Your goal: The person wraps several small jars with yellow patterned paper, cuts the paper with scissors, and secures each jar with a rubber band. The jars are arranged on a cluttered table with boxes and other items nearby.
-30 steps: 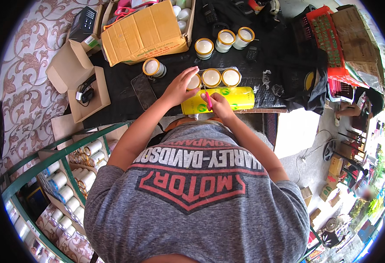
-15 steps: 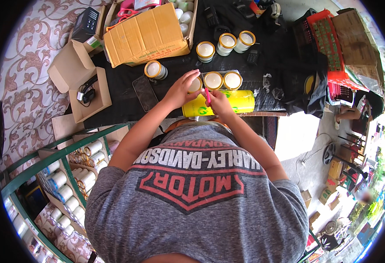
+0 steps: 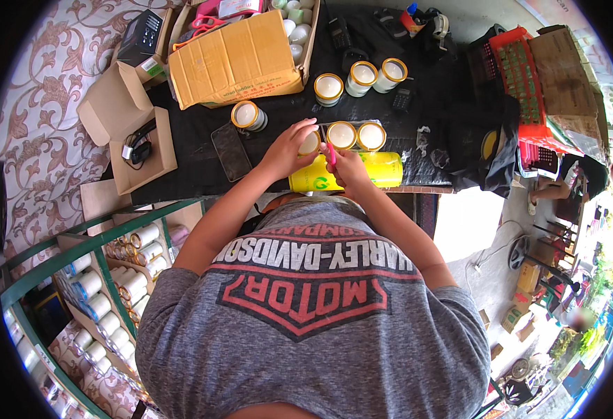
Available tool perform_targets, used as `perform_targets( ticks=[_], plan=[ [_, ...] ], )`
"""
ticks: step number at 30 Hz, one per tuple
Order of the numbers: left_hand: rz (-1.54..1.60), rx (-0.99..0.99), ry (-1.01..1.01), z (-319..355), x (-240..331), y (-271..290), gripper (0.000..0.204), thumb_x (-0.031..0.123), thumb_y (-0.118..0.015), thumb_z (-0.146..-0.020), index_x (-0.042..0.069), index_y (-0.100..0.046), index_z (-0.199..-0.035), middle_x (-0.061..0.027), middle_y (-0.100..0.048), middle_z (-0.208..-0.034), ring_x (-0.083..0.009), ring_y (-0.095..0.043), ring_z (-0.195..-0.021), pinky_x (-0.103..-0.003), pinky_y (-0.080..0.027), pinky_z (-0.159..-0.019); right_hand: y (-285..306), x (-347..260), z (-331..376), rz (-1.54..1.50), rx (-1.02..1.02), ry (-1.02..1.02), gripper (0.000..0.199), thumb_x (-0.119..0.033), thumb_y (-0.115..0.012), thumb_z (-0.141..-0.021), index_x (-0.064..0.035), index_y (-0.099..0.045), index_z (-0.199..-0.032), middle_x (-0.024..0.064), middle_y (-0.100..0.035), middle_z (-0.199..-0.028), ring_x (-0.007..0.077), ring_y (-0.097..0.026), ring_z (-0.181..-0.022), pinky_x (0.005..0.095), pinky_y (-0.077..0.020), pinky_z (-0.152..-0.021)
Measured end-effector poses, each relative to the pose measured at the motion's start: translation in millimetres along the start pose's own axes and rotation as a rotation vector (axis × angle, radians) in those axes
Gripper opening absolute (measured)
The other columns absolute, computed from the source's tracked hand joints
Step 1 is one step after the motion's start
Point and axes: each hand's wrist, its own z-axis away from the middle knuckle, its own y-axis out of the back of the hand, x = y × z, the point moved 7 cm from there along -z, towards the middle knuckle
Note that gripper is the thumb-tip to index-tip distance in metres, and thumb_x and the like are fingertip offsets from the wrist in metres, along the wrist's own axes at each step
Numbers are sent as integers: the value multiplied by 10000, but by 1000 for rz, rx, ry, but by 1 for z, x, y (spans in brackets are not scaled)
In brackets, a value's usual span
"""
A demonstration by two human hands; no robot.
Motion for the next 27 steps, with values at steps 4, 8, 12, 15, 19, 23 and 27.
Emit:
perform_targets(
  ticks=[4, 8, 12, 15, 19, 23, 27],
  plan=[
    [-19, -33, 64, 1, 0, 1, 576, 247, -722, -776, 63, -474, -1262, -123, -497, -1326, -290, -503, -1207, -443, -388, -1043, 5, 5, 11, 4, -110, -100, 406, -480, -661, -855, -103, -553, -751, -40, -466, -585, 30, -314, -396, 224, -202, -357],
    [-69, -44, 107, -5, 4, 8, 552, 264, -730, -744, 75, -496, -1208, -111, -538, -1248, -286, -537, -1148, -461, -398, -1024, 43, -29, 41, 392, -6, 139, 345, -381, -682, -856, -42, -648, -900, -2, -566, -691, 42, -466, -569, 203, -334, -491],
    [-98, -50, 130, -13, 4, 3, 512, 238, -753, -680, 74, -513, -1102, -103, -570, -1108, -295, -575, -1029, -442, -436, -947, 167, -50, 55, 420, 613, 371, 269, -301, -649, -878, -36, -664, -920, 18, -668, -768, 93, -537, -586, 269, -421, -538],
    [-173, -46, 121, -22, 12, 7, 470, 189, -761, -648, 68, -519, -1032, -110, -576, -1042, -302, -581, -975, -395, -471, -853, 229, -43, 39, 779, 815, 287, 406, -421, -643, -870, -16, -645, -891, 38, -643, -686, 104, -550, -576, 262, -433, -550],
    [-94, -46, 187, -14, 7, 5, 481, 185, -743, -662, 54, -515, -1066, -121, -565, -1080, -303, -573, -1010, -389, -464, -894, 147, -58, 60, 190, 300, 246, 325, -401, -603, -902, -77, -609, -889, -16, -538, -623, 61, -420, -453, 217, -303, -412],
    [12, -32, 244, -11, 4, 3, 498, 174, -726, -677, 40, -507, -1104, -134, -551, -1118, -301, -556, -1062, -371, -454, -934, 38, -29, 51, 29, -191, 81, 393, -495, -555, -905, -107, -553, -842, 0, -513, -631, 52, -323, -408, 220, -210, -370],
    [21, -13, 209, -9, 5, 3, 493, 151, -724, -688, 39, -503, -1114, -135, -542, -1128, -297, -544, -1089, -357, -452, -940, 12, -29, 21, 375, -116, -30, 523, -543, -566, -875, -21, -593, -849, 65, -578, -645, 91, -416, -434, 250, -301, -377]
  ],
)
